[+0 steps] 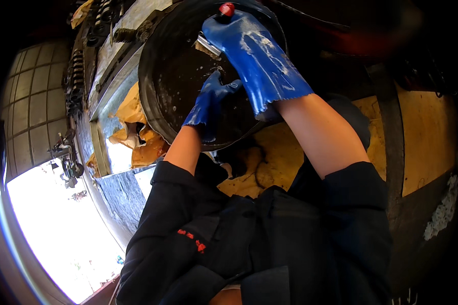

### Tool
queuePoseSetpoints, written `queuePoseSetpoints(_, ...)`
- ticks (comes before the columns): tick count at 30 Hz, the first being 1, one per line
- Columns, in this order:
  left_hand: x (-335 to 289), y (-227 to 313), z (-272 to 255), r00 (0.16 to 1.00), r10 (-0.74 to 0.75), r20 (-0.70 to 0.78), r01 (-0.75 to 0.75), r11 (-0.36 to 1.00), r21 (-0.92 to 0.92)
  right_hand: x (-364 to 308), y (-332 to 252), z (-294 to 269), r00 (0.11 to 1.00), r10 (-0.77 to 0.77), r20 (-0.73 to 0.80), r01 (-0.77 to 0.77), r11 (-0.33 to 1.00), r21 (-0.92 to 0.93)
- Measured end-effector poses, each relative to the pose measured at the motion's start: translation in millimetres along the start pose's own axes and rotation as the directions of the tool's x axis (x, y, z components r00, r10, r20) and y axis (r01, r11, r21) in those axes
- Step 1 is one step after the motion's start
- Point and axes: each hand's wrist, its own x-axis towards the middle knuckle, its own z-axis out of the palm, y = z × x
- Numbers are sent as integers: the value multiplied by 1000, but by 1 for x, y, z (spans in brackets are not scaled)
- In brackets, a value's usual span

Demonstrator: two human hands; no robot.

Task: The person scrubs a metal ring in a bucket of liquid with a red-handled brush.

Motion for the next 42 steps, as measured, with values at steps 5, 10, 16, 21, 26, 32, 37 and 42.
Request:
queuePoseSetpoints(5, 33, 25, 44, 988, 123, -90, -106, 979, 175, 2, -15, -19, 998, 6, -65, -8, 1000, -22)
queuePoseSetpoints(10, 53, 42, 64, 992, -70, 101, 33, 942, 333, 7, -34, -16, 996, 41, -82, -47, 997, -63)
queuePoseSetpoints(16, 3, 65, 38, 936, 228, 269, -309, 898, 312, 10, -27, -23, 990, 85, -114, -96, 991, -93)
queuePoseSetpoints(21, 2, 19, 50, 919, 318, 231, -305, 948, -92, 6, -38, -21, 988, 105, -113, -118, 987, -113)
queuePoseSetpoints(26, 7, -15, 66, 927, 215, 307, -186, 975, -120, 2, -41, -23, 982, 153, -113, -169, 975, -144)
queuePoseSetpoints(32, -7, -31, 56, 921, 150, 360, -303, 858, 415, -5, -44, -21, 974, 202, -107, -217, 963, -161)
queuePoseSetpoints(37, -9, -78, 54, 959, 67, 275, -124, 973, 197, -8, -37, -12, 966, 233, -109, -247, 959, -139)
queuePoseSetpoints(42, -46, -82, 27, 981, -13, 193, 66, 960, -272, -15, -21, 6, 959, 281, 36, -276, 955, -113)
